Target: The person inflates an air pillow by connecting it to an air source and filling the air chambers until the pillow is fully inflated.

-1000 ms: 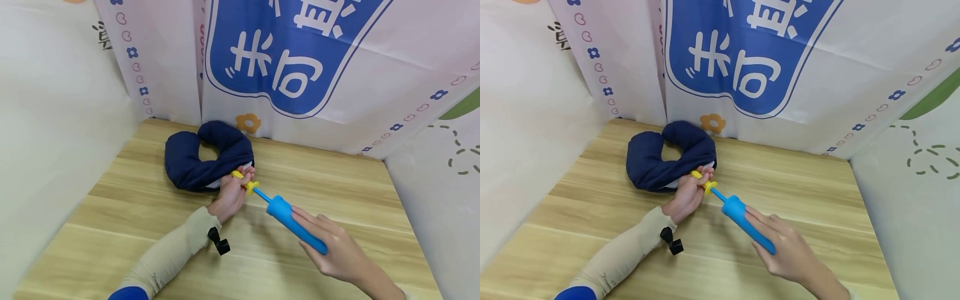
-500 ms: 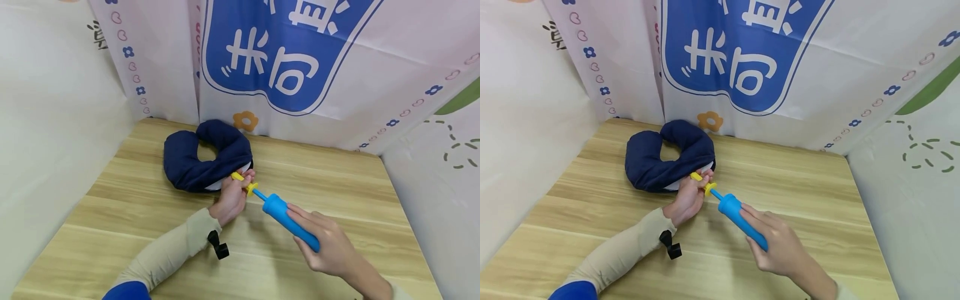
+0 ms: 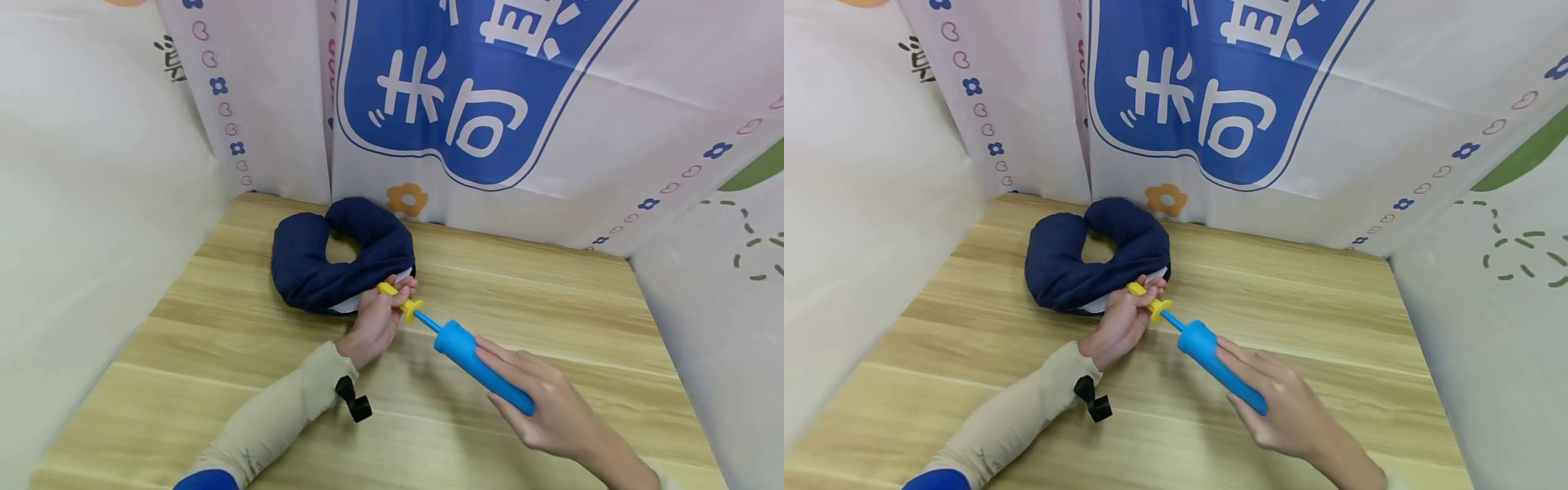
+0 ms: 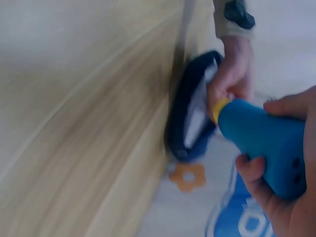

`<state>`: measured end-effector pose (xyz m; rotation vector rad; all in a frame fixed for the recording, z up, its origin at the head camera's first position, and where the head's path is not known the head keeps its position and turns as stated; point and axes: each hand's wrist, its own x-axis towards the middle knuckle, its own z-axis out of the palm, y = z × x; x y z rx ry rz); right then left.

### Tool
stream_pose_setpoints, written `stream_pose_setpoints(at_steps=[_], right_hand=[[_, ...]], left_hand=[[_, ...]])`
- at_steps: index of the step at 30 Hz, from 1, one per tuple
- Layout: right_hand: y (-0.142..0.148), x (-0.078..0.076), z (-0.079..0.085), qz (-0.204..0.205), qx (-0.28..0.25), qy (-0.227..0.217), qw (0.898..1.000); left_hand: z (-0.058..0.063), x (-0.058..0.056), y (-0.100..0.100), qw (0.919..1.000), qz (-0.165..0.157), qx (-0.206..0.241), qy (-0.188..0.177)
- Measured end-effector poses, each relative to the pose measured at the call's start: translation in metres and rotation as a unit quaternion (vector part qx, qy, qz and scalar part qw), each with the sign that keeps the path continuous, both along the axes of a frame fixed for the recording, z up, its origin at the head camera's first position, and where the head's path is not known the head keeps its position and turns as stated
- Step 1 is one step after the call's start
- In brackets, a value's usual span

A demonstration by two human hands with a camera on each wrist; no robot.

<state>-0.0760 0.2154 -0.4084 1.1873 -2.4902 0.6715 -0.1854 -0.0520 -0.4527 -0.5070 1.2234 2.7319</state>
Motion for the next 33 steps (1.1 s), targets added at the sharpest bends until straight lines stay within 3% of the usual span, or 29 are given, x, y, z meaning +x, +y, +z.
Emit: stream_pose_setpoints(at_steps=[6,10,14,18,22,28,33], right_hand=[[0.033,0.015,0.016,0.035,-0.037,0.018,0.999],[0.026,0.015,0.019,0.0,-0.023,0.008,1.0],[-0.001,0.003,0.013,-0.028,-0.004,0.015,0.999],[-0.027,-0.016,0.0,-0.011,-0.011,0.034,0.999],[-0.035,-0.027,-0.011,0.013,-0.014,0.04,0.999],[0.001,-0.007,0.001,-0.01,0.002,-0.002,1.0],[0.03,0.011,0.012,0.004,-0.034,0.0,0.999]], left_hand=[[0.0,-0.005,0.001,1.0,-0.001,-0.005,-0.001],[-0.001,-0.002,0.005,0.9998,0.012,-0.012,-0.011],[0.0,0.005,0.01,0.9996,0.012,-0.024,-0.008],[0.001,0.011,0.011,0.9995,0.003,-0.032,-0.001],[-0.002,0.009,0.012,0.9992,-0.013,-0.036,0.013],[0.0,-0.001,0.012,0.9993,-0.022,-0.017,0.024],[0.003,-0.007,0.009,0.9998,-0.011,-0.004,0.015]])
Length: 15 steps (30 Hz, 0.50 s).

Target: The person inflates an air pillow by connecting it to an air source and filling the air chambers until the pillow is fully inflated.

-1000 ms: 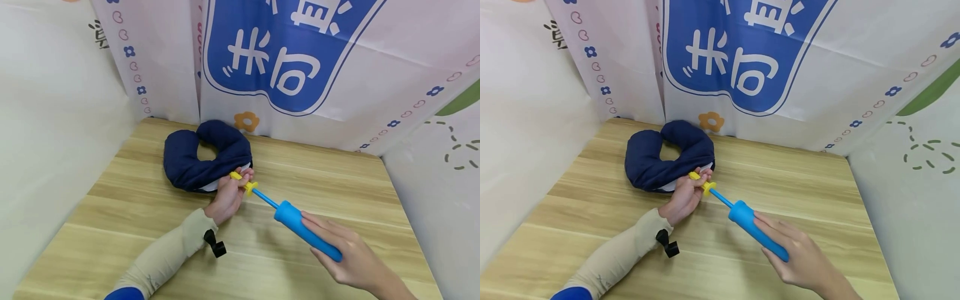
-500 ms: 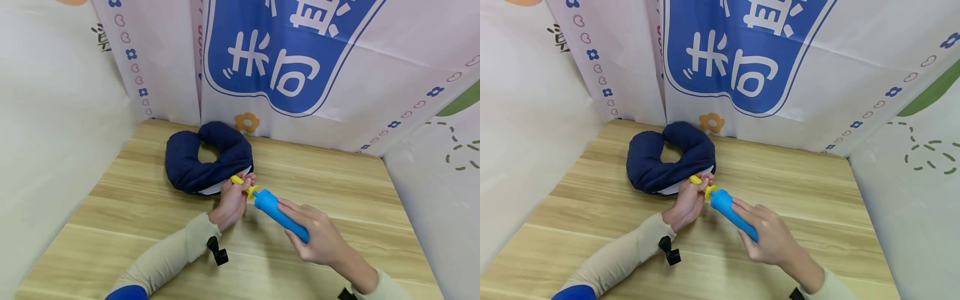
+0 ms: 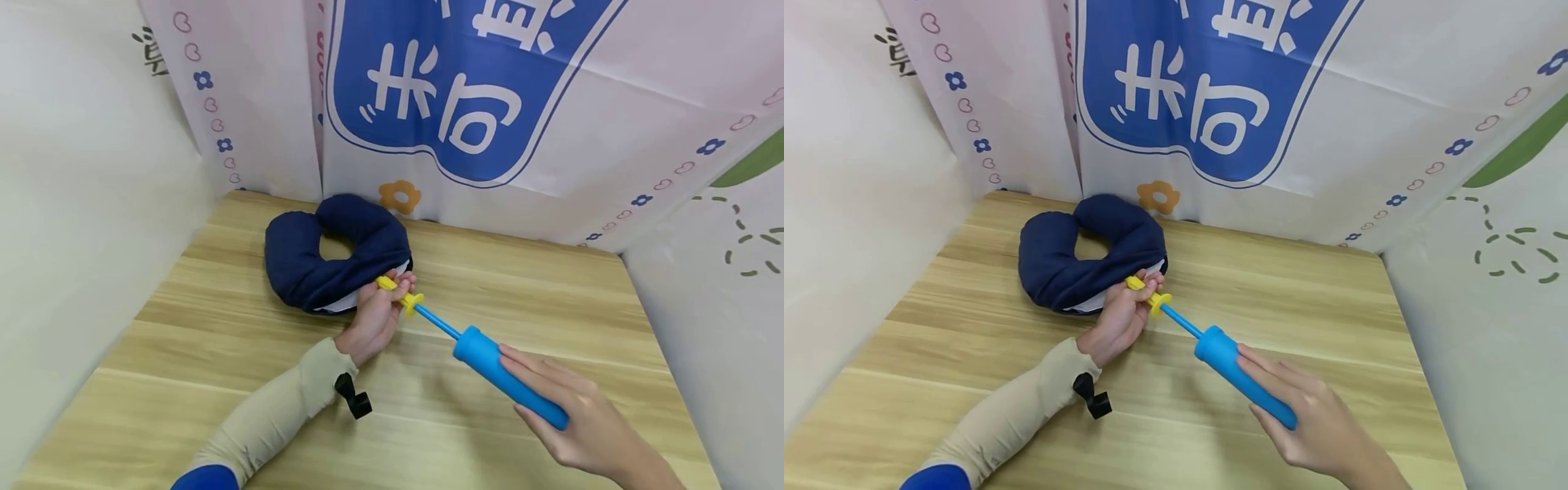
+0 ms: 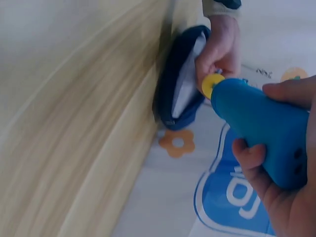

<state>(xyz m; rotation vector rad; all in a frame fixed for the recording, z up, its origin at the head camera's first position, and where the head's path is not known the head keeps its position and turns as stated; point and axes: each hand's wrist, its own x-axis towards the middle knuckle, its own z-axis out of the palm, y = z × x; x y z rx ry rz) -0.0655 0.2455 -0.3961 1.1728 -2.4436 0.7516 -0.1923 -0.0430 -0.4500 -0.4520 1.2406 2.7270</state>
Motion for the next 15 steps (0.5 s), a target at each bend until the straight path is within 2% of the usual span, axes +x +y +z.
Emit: stream_pose_setpoints(at_steps=[2,7,10,15], right_hand=[[0.005,0.003,0.003,0.008,-0.018,0.006,1.0],[-0.01,0.0,0.003,-0.025,-0.004,0.016,1.0],[-0.033,-0.01,-0.005,-0.036,0.011,0.031,0.999],[-0.06,-0.031,-0.019,-0.021,0.011,0.038,0.999]], left_hand=[[0.001,0.0,0.0,1.0,0.005,0.0,-0.002],[0.001,0.005,0.006,0.9999,0.004,-0.006,-0.008],[0.0,0.011,0.01,0.9999,0.005,-0.015,-0.007],[-0.001,0.017,0.011,0.9996,0.0,-0.028,0.004]])
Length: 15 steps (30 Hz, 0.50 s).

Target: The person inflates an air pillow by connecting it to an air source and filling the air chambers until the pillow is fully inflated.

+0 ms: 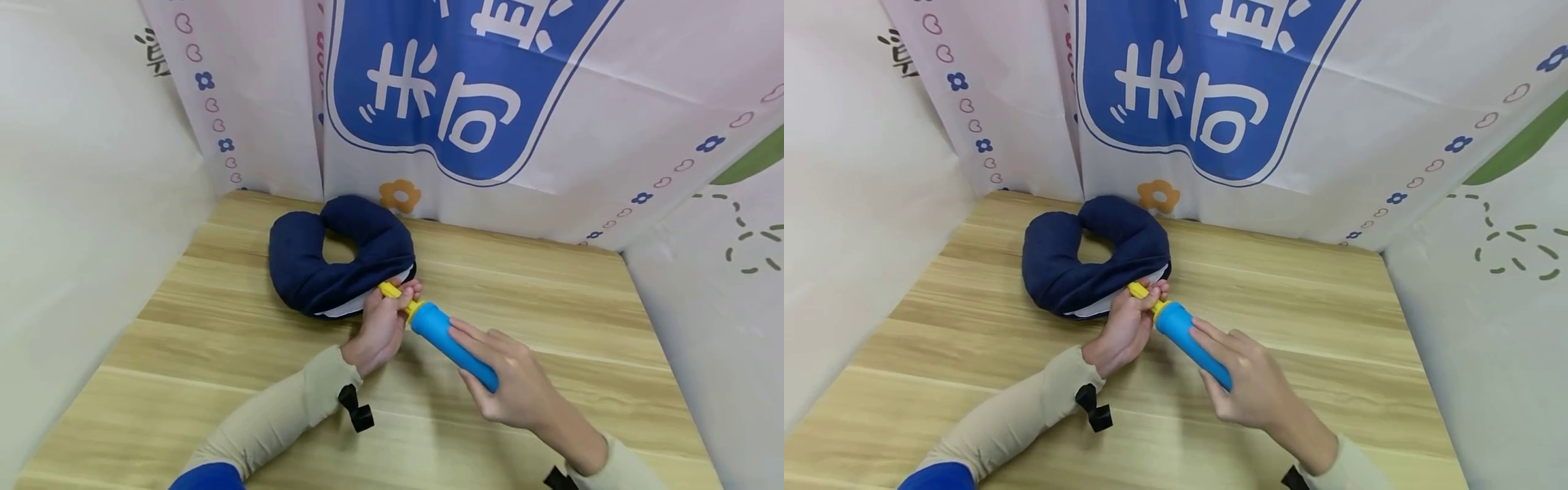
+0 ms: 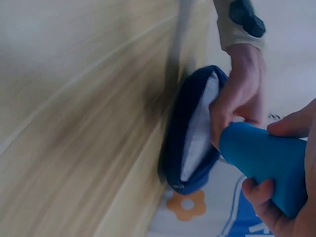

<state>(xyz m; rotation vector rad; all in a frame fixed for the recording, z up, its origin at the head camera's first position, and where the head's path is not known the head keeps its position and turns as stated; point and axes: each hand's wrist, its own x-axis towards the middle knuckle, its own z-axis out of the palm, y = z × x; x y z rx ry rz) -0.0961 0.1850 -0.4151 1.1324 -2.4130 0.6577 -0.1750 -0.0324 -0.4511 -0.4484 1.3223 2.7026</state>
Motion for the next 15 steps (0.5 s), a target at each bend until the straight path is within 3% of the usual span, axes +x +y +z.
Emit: stream_pose_setpoints(at_steps=[4,8,15], right_hand=[[0.006,0.0,-0.002,0.012,0.002,-0.011,1.0],[0.03,0.018,0.008,-0.006,0.019,-0.03,0.999],[0.063,0.039,0.028,0.013,-0.002,-0.011,1.0]], left_hand=[[0.001,-0.003,-0.002,0.9999,-0.013,-0.003,0.005],[0.003,-0.009,-0.004,0.9998,-0.015,0.009,0.001],[0.003,-0.016,-0.006,0.9996,-0.016,0.021,-0.014]])
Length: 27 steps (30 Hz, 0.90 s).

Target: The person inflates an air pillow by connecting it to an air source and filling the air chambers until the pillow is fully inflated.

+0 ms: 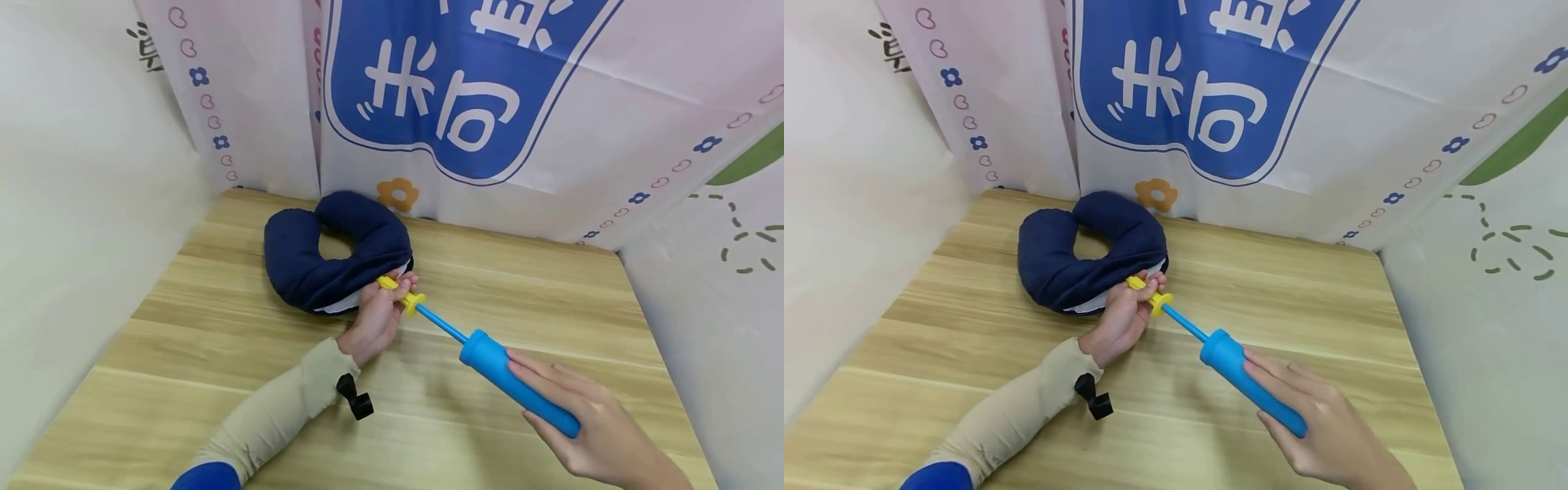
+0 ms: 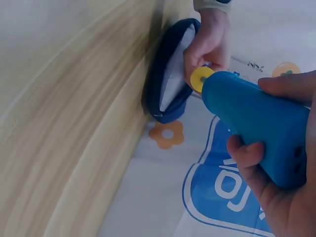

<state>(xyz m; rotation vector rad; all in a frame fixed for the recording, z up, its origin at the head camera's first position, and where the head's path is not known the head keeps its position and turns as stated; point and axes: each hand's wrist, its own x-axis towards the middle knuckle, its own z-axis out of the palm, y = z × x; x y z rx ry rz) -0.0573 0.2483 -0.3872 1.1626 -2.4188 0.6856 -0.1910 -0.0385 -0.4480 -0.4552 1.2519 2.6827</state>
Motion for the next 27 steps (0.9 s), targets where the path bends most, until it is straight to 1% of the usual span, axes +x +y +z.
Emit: stream_pose_setpoints(at_steps=[2,4,7,9,11,12,14,15,16,17,18,19,20,21,22,23,24,25,26,27], right_hand=[[-0.002,0.0,0.002,-0.008,-0.006,0.002,1.0],[-0.011,-0.005,-0.001,-0.016,-0.008,0.005,1.0],[-0.034,-0.018,-0.011,-0.021,-0.002,0.018,1.0],[-0.048,-0.027,-0.018,-0.017,0.012,0.018,1.0],[-0.057,-0.036,-0.023,-0.008,0.013,0.012,1.0],[-0.059,-0.039,-0.024,-0.005,0.01,0.008,1.0],[-0.066,-0.043,-0.027,0.005,-0.003,-0.005,1.0],[-0.068,-0.044,-0.028,0.008,-0.01,-0.01,1.0],[-0.066,-0.044,-0.028,0.005,-0.014,-0.012,1.0],[-0.064,-0.044,-0.027,0.003,-0.018,-0.015,1.0],[-0.062,-0.043,-0.026,0.001,-0.021,-0.017,1.0],[-0.06,-0.042,-0.024,-0.002,-0.022,-0.021,1.0],[-0.058,-0.042,-0.023,-0.003,-0.023,-0.025,0.999],[-0.056,-0.041,-0.021,-0.005,-0.021,-0.029,0.999],[-0.055,-0.04,-0.02,-0.004,-0.021,-0.034,0.999],[-0.054,-0.04,-0.019,-0.004,-0.021,-0.04,0.999],[-0.053,-0.04,-0.018,-0.005,-0.02,-0.047,0.999],[-0.052,-0.039,-0.017,-0.007,-0.02,-0.053,0.998],[-0.051,-0.039,-0.016,-0.009,-0.02,-0.057,0.998],[-0.05,-0.039,-0.015,-0.011,-0.02,-0.062,0.998]], left_hand=[[0.001,0.001,0.002,1.0,0.0,0.002,-0.001],[0.002,0.003,0.004,1.0,0.002,0.0,0.0],[0.002,0.008,0.006,0.9999,0.008,-0.013,0.006],[0.001,0.013,0.004,0.9996,0.003,-0.023,0.014],[0.0,0.017,0.002,0.9993,-0.007,-0.032,0.019],[0.0,0.018,0.001,0.9989,-0.018,-0.036,0.021],[-0.001,0.021,-0.011,0.9961,-0.05,-0.064,0.033],[0.0,0.022,-0.018,0.9923,-0.073,-0.093,0.039],[0.0,0.021,-0.024,0.9862,-0.1,-0.123,0.047],[0.0,0.019,-0.03,0.976,-0.132,-0.164,0.058],[0.001,0.018,-0.037,0.9606,-0.162,-0.213,0.074],[0.003,0.017,-0.045,0.9395,-0.189,-0.27,0.091],[0.005,0.017,-0.053,0.9131,-0.21,-0.332,0.109],[0.007,0.017,-0.061,0.8833,-0.22,-0.394,0.125],[0.01,0.018,-0.067,0.8527,-0.224,-0.451,0.14],[0.013,0.019,-0.073,0.8197,-0.222,-0.505,0.155],[0.016,0.02,-0.077,0.7896,-0.212,-0.55,0.169],[0.019,0.021,-0.081,0.7635,-0.201,-0.587,0.18],[0.021,0.022,-0.084,0.7399,-0.188,-0.616,0.193],[0.023,0.022,-0.085,0.7188,-0.177,-0.639,0.209]])
